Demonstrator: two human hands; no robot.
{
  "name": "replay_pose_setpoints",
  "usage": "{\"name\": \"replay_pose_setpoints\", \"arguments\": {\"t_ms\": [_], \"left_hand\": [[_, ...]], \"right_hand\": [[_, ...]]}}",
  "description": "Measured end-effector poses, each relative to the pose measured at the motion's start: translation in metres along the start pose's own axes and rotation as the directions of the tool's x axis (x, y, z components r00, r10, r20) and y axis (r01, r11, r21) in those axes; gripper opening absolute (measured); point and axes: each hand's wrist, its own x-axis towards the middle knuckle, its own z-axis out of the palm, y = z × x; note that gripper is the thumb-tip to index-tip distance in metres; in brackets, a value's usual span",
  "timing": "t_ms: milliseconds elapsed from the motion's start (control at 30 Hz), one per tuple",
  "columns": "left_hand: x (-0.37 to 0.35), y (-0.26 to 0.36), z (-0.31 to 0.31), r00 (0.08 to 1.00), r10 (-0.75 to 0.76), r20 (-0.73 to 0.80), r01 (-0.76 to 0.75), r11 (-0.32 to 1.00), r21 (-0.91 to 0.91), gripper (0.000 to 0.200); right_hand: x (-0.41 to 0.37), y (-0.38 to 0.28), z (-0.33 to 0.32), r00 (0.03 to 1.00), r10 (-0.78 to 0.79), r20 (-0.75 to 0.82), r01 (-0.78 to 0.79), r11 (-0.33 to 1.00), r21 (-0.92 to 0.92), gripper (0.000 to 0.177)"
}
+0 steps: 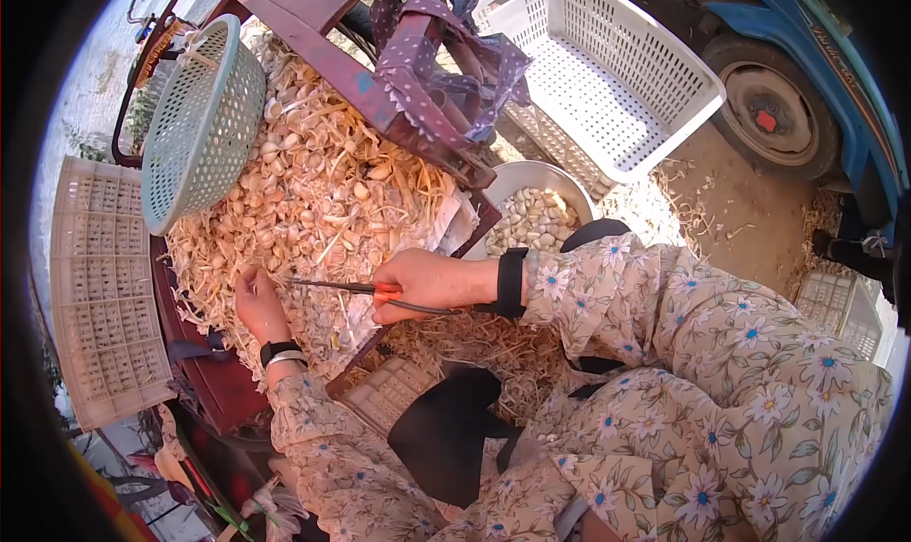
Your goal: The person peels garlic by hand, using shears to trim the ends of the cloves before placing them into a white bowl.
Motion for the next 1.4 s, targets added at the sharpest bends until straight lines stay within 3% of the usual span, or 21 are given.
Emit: {"name": "replay_pose_setpoints", "arguments": {"t_ms": [67, 167, 200, 233, 300, 333, 567, 667, 767, 900, 1000, 1100, 1200, 1333, 1400], "left_hand": [[0.009, -0.003, -0.002, 0.999, 0.024, -0.042, -0.029, 0.992, -0.125, 0.019], [0.015, -0.014, -0.001, 0.999, 0.042, -0.012, -0.042, 0.999, -0.023, 0.019], [0.016, -0.017, -0.002, 0.969, -0.097, 0.226, 0.085, 0.995, 0.061, 0.021], [0.013, -0.026, 0.004, 0.975, 0.083, 0.206, -0.122, 0.976, 0.182, 0.023], [0.004, -0.041, 0.021, 0.873, 0.427, 0.234, -0.487, 0.773, 0.408, 0.025], [-0.002, -0.032, 0.023, 0.956, 0.173, 0.237, -0.254, 0.894, 0.370, 0.030], [0.005, -0.056, 0.028, 0.989, 0.007, 0.146, -0.043, 0.968, 0.248, 0.035], [-0.026, -0.019, 0.003, 0.968, -0.190, 0.166, 0.229, 0.936, -0.265, 0.034], [-0.057, 0.011, -0.026, 0.943, -0.179, 0.280, 0.303, 0.810, -0.502, 0.036], [-0.100, 0.065, -0.052, 0.933, -0.097, 0.346, 0.251, 0.866, -0.432, 0.041], [-0.112, 0.067, -0.066, 0.840, -0.070, 0.539, 0.322, 0.862, -0.391, 0.040], [-0.120, 0.080, -0.074, 0.769, -0.099, 0.631, 0.375, 0.870, -0.321, 0.040], [-0.130, 0.084, -0.076, 0.770, -0.043, 0.636, 0.268, 0.927, -0.262, 0.038], [-0.135, 0.070, -0.075, 0.813, 0.082, 0.576, 0.055, 0.975, -0.217, 0.036], [-0.142, 0.080, -0.075, 0.828, 0.023, 0.560, 0.160, 0.948, -0.276, 0.035]], "right_hand": [[0.001, 0.001, -0.001, 1.000, -0.015, -0.012, 0.015, 1.000, -0.014, 0.026], [0.003, 0.003, -0.002, 1.000, -0.022, -0.011, 0.021, 0.998, -0.052, 0.027], [0.003, 0.005, -0.001, 1.000, -0.018, -0.006, 0.018, 0.998, -0.058, 0.027], [0.004, 0.006, -0.001, 1.000, -0.013, 0.001, 0.013, 0.998, -0.065, 0.027], [0.005, 0.006, 0.000, 0.999, -0.034, 0.004, 0.034, 0.998, -0.058, 0.028], [0.005, 0.007, 0.002, 0.999, -0.042, 0.006, 0.043, 0.998, -0.054, 0.028], [0.005, 0.007, 0.005, 0.997, -0.071, -0.011, 0.069, 0.987, -0.147, 0.031], [0.002, 0.007, 0.008, 0.977, -0.182, -0.115, 0.138, 0.939, -0.314, 0.033], [-0.004, 0.005, 0.015, 0.923, -0.284, -0.259, 0.137, 0.873, -0.469, 0.034], [-0.008, 0.009, 0.022, 0.878, -0.388, -0.280, 0.151, 0.781, -0.607, 0.039], [-0.013, 0.007, 0.023, 0.892, -0.401, -0.209, 0.165, 0.718, -0.676, 0.042], [-0.014, 0.015, 0.028, 0.886, -0.424, -0.186, 0.204, 0.719, -0.664, 0.043], [-0.014, 0.016, 0.029, 0.959, -0.266, -0.092, 0.151, 0.763, -0.629, 0.044], [-0.014, 0.024, 0.031, 0.964, -0.266, -0.024, 0.206, 0.800, -0.564, 0.048], [-0.012, 0.025, 0.030, 0.972, -0.229, 0.051, 0.224, 0.842, -0.491, 0.050]]}}
